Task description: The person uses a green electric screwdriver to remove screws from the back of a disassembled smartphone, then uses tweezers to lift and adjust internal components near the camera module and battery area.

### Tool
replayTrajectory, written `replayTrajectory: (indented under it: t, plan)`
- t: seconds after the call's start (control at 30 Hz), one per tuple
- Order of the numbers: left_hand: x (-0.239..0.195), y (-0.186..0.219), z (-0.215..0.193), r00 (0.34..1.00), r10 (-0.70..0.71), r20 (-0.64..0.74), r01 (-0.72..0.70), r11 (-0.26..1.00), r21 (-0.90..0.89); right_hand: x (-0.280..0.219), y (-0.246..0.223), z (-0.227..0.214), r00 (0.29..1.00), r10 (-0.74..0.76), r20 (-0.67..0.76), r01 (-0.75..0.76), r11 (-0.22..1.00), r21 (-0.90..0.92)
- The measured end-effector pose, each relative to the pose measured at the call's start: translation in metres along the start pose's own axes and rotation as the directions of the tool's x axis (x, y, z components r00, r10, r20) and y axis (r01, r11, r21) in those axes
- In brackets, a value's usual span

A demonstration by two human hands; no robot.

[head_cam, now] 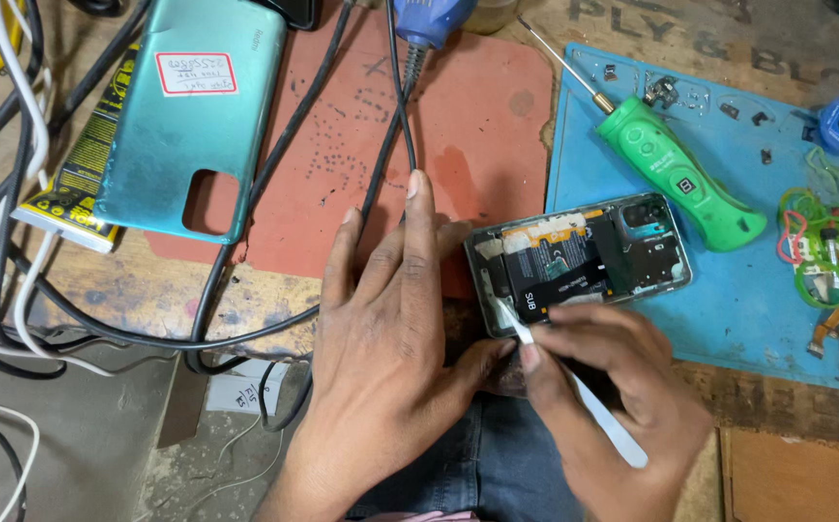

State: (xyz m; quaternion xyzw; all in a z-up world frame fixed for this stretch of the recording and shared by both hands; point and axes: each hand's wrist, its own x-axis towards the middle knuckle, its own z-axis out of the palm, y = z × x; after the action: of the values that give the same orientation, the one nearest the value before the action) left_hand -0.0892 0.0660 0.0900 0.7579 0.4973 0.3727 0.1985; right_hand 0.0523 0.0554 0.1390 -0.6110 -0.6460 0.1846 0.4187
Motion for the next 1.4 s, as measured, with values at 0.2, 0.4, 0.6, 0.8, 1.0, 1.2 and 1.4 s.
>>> replayTrajectory:
  t: [0.2,0.4,0.6,0.8,1.0,1.2,1.4]
  plan:
    - [-0.005,-0.004,0.006,0.999,-0.011,0.033,0.01,1.0,0.027,-0.013,0.033,0.002,0.996,-0.075,-0.046,0.075,0.997,-0.009]
    - [-0.002,-0.002,0.002,0.999,0.043,-0.013,-0.043,0.999,0.011,-0.032,0.046,-0.013,0.995,-0.103,0.014,0.103,0.993,0.05]
    - [-0.013,-0.003,0.006,0.999,0.016,0.039,-0.018,0.999,0.031,-0.03,0.042,-0.013,0.99,-0.136,0.032,0.136,0.991,0.003]
    - [-0.001,0.0,0.0,0.998,0.067,0.011,-0.067,0.997,0.03,-0.042,0.072,-0.03,0.984,-0.156,0.084,0.158,0.987,-0.023]
    - [-0.007,-0.002,0.003,0.997,0.057,0.048,-0.057,0.998,-0.015,-0.059,0.097,-0.014,0.976,-0.215,0.025,0.215,0.977,-0.01]
    - [-0.002,0.001,0.002,0.995,0.096,-0.004,-0.096,0.995,0.0,-0.04,0.067,-0.016,0.977,-0.21,0.031,0.21,0.978,0.02]
    - [0.004,0.005,0.017,0.993,-0.01,-0.116,0.025,0.991,0.129,-0.028,0.072,-0.014,0.995,0.033,-0.091,0.011,0.895,0.446]
